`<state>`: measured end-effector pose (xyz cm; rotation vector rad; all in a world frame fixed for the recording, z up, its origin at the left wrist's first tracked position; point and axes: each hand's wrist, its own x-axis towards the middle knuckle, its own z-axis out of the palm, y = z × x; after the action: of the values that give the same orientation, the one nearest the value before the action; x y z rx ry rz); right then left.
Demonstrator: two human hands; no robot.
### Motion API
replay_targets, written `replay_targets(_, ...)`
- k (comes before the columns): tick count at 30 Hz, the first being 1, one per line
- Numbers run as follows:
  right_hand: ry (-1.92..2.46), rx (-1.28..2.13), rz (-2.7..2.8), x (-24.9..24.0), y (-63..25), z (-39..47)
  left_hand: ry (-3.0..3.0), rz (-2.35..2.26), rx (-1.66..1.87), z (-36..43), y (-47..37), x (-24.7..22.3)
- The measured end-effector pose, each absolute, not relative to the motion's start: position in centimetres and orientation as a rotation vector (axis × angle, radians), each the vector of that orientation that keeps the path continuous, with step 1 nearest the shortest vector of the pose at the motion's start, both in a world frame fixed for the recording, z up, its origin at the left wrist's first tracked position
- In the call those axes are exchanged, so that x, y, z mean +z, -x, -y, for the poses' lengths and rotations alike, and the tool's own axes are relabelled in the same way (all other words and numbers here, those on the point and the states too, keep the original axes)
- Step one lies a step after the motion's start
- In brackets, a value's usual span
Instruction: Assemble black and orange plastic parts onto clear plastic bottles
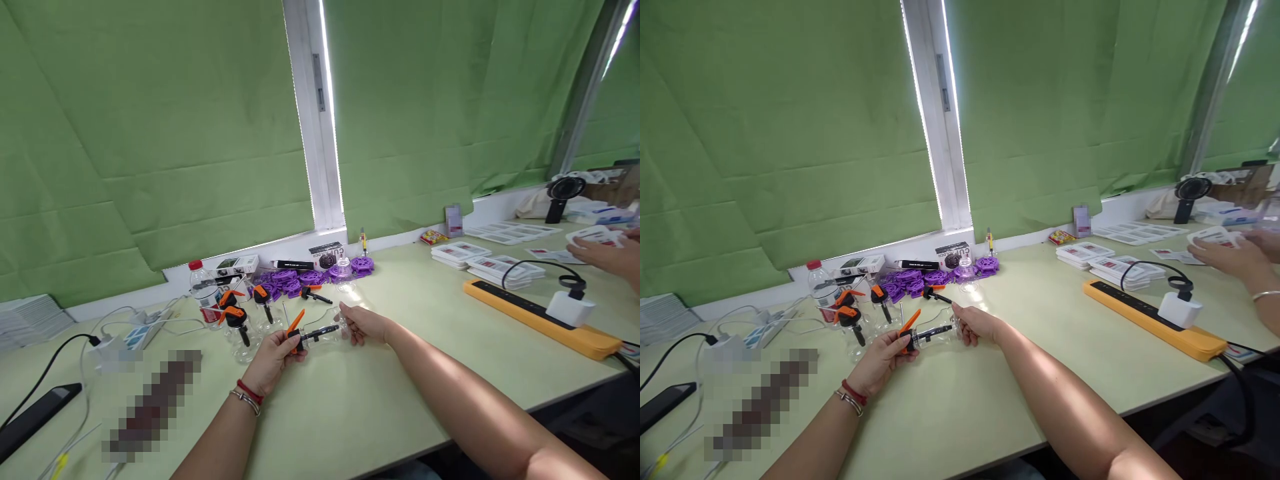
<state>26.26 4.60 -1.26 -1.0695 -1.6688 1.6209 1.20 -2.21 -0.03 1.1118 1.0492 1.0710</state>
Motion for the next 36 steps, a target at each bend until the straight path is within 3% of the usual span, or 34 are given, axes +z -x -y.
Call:
replay_targets(7,0.761,1.735,1.606,-0.3,-27.6,-3.8,-1.098,-1.065,1.081,2.0,-0.9,-0.2)
replay_targets(16,1.074,1.694,1.659,-0.8,-26.6,-4.2,-1.105,-1.054,1.085,2.6,-1.3,0.6)
replay_targets(23,0.751,1.763,1.652,0.1,-27.5,-3.5,-1.111,-1.042,1.104,2.2,-0.9,0.1)
replay_targets(36,0.954,1.635,1.677,-1.1,-26.9,-4.5,-1.148,-1.041,1.105,2.2,-0.9,0.1)
